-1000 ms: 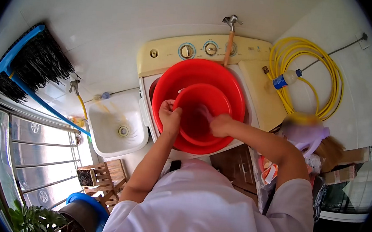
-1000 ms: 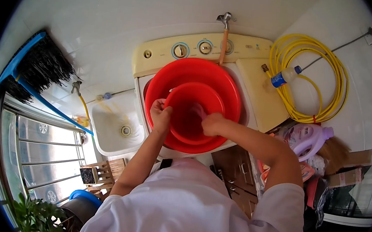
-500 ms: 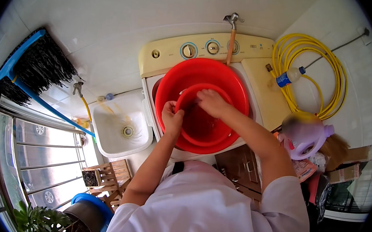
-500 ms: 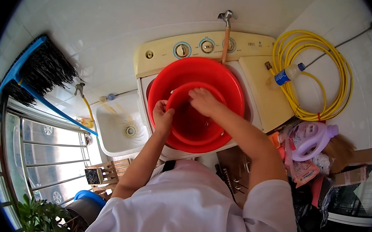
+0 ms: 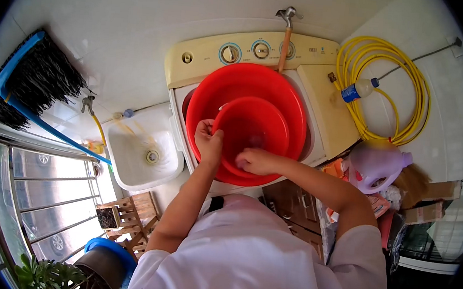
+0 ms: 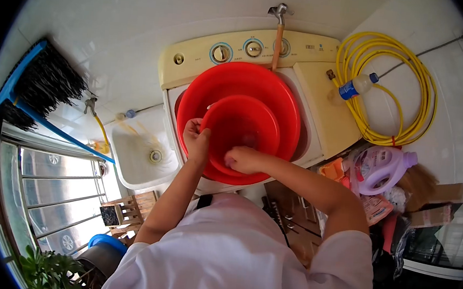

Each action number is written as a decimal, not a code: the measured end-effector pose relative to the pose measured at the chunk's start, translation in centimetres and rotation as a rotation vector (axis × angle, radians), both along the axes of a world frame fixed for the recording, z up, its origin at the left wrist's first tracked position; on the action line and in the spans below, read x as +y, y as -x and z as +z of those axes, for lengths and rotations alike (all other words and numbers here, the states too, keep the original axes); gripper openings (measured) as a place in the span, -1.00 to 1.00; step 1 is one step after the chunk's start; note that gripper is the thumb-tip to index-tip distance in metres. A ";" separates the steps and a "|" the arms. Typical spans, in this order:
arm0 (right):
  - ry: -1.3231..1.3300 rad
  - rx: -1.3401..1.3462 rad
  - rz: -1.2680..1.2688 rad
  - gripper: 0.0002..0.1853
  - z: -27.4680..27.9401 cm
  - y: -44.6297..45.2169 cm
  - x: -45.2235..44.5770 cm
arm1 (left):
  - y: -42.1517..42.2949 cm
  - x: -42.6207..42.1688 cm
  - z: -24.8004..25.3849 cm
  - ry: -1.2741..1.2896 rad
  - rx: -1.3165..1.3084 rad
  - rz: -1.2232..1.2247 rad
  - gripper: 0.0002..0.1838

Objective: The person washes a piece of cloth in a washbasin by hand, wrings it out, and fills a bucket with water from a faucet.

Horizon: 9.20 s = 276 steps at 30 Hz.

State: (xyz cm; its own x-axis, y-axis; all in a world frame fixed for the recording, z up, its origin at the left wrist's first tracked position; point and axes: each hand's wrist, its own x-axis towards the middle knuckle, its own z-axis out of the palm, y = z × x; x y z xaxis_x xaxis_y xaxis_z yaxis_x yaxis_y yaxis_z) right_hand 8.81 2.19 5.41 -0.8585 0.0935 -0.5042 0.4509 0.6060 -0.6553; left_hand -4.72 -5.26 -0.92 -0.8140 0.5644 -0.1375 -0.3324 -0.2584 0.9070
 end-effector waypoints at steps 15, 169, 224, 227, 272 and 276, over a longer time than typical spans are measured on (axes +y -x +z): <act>-0.602 -0.627 0.569 -0.63 -7.9 3.3 3.5 | 0.2 -0.4 0.4 0.187 0.142 -0.025 -0.81; 0.661 -0.112 -0.655 -0.70 -2.0 0.5 3.3 | -1.0 2.9 5.3 0.462 1.915 -0.786 -0.87; -0.455 0.511 -0.488 -0.35 5.0 -2.6 1.7 | -1.6 0.2 11.6 0.265 -0.178 -0.895 -0.37; -0.187 0.793 -0.433 -0.41 3.2 -3.3 2.3 | -1.5 0.4 10.0 0.165 -0.211 -0.846 -0.46; -0.306 0.417 -0.779 -0.32 3.4 -12.8 6.8 | -0.9 -1.0 5.1 0.179 0.130 -0.327 -0.76; -0.155 0.510 -0.765 -0.27 6.6 -8.0 4.2 | 0.5 -2.9 8.9 -0.078 -0.074 -0.269 -0.77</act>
State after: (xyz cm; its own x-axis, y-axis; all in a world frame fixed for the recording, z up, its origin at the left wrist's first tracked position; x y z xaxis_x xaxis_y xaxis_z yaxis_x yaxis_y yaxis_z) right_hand 16.77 6.37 11.97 -0.6496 0.7601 -0.0178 0.4435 0.3598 -0.8209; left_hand -5.23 -8.19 8.02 -0.6230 0.7698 -0.1388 -0.4633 -0.2201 0.8584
